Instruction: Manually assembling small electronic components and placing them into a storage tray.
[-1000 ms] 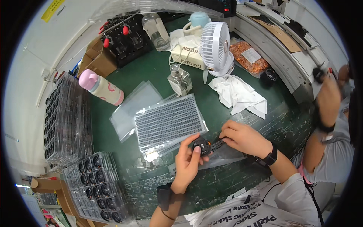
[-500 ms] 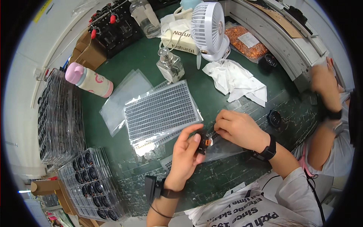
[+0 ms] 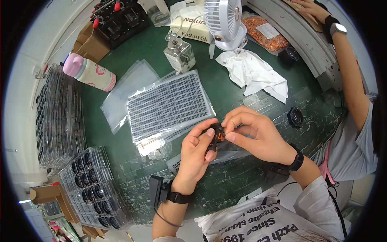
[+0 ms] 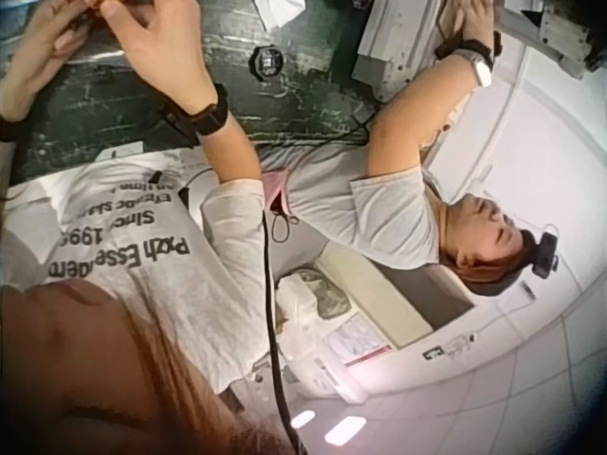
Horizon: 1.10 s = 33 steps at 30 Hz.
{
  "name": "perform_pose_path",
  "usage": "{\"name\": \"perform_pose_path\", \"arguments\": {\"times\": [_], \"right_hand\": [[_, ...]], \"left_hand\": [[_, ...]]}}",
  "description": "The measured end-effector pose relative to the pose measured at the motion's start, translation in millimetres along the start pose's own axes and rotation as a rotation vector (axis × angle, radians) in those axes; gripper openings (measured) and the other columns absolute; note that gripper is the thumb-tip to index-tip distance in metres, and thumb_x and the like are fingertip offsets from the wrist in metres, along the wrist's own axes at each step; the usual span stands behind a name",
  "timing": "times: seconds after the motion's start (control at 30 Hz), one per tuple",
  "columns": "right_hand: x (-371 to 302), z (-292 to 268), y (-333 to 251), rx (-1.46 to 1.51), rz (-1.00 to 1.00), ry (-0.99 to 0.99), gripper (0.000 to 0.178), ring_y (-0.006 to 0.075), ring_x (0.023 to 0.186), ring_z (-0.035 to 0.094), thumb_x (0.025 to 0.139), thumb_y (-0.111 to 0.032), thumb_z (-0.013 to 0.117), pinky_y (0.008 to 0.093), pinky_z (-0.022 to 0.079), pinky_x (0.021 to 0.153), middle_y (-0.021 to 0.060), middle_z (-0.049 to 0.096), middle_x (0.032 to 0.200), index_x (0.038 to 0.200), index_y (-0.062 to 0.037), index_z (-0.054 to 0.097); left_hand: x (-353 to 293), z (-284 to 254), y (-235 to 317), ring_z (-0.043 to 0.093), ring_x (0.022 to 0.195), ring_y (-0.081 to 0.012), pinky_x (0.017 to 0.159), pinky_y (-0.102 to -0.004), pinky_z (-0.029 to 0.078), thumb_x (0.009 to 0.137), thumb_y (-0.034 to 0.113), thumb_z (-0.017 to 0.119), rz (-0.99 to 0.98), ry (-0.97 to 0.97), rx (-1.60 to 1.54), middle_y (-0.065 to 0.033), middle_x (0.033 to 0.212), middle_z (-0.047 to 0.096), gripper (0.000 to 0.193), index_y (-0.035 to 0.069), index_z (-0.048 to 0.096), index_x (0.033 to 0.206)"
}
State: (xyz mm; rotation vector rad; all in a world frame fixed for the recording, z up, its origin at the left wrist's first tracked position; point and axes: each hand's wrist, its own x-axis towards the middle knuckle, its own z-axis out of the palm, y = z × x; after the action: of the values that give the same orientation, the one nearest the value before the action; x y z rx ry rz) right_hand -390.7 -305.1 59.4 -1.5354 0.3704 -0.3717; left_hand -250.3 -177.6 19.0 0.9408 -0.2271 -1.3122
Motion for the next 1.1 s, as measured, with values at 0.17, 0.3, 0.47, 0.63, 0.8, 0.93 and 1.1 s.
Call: {"name": "perform_pose_path", "arguments": {"times": [0.17,0.3,0.47,0.63,0.8,0.93,1.1], "right_hand": [[-1.1,-1.2,-0.2,0.039,0.042,-0.016,0.008,0.0151,0.102,0.055,0.089,0.001,0.06,0.0293,0.048,0.092,0.0096,0.051,0.113,0.096,0.0032,0.059],[-1.7,-2.4,0.0,0.025,0.045,-0.028,0.008,0.0156,0.102,0.056,0.088,0.002,0.06,0.0296,0.048,0.092,0.0098,0.051,0.113,0.096,0.0034,0.061],[-2.5,-1.5,-0.6,0.026,0.061,-0.013,0.009,0.0157,0.102,0.056,0.087,0.004,0.061,0.0297,0.048,0.093,0.0096,0.051,0.112,0.096,0.0039,0.062],[-2.6,-1.4,-1.4,0.023,0.08,-0.003,0.01,0.0156,0.103,0.056,0.086,0.005,0.061,0.0293,0.048,0.093,0.009,0.051,0.112,0.095,0.0045,0.061],[-1.2,-0.6,1.0,0.02,0.082,0.005,0.009,0.0152,0.103,0.056,0.086,0.005,0.061,0.0291,0.048,0.093,0.0086,0.051,0.111,0.095,0.0044,0.061],[-0.7,-0.3,5.6,0.037,0.063,0.025,0.008,0.0144,0.102,0.056,0.086,0.005,0.061,0.0286,0.048,0.092,0.0083,0.051,0.11,0.094,0.0039,0.061],[0.8,7.1,7.1,0.007,0.047,0.047,0.008,0.014,0.102,0.056,0.085,0.004,0.063,0.028,0.048,0.091,0.0084,0.051,0.11,0.093,0.0037,0.061]], "left_hand": [[-1.1,1.2,0.1,0.042,0.049,-0.0011,0.042,-0.0151,0.031,0.097,0.013,0.054,-0.009,0.028,0.063,-0.0057,0.085,0.066,0.03,0.001,0.053,0.125],[-0.7,1.8,-1.2,0.043,0.047,-0.0011,0.041,-0.0154,0.03,0.097,0.013,0.055,-0.01,0.031,0.074,-0.0038,0.083,0.066,0.031,0.001,0.053,0.126],[0.0,2.1,-2.2,0.044,0.047,-0.0011,0.04,-0.0156,0.029,0.097,0.013,0.055,-0.01,0.035,0.09,-0.0032,0.083,0.066,0.031,0.001,0.053,0.125],[-0.2,3.9,-1.4,0.044,0.047,-0.0012,0.04,-0.0156,0.029,0.097,0.012,0.054,-0.006,0.045,0.121,-0.003,0.083,0.066,0.03,0.001,0.053,0.125],[0.2,3.8,-1.7,0.045,0.047,-0.0016,0.04,-0.0158,0.029,0.097,0.012,0.054,0.005,0.042,0.115,-0.0034,0.083,0.066,0.031,0.0,0.053,0.125],[1.7,2.8,-3.6,0.045,0.047,-0.0017,0.04,-0.0159,0.029,0.097,0.012,0.054,0.011,0.045,0.108,-0.0035,0.083,0.066,0.031,0.0,0.053,0.125],[-1.1,1.1,-1.6,0.046,0.047,-0.0021,0.04,-0.0158,0.03,0.097,0.013,0.055,0.019,0.061,0.113,-0.004,0.084,0.066,0.031,0.0,0.053,0.125]]}}
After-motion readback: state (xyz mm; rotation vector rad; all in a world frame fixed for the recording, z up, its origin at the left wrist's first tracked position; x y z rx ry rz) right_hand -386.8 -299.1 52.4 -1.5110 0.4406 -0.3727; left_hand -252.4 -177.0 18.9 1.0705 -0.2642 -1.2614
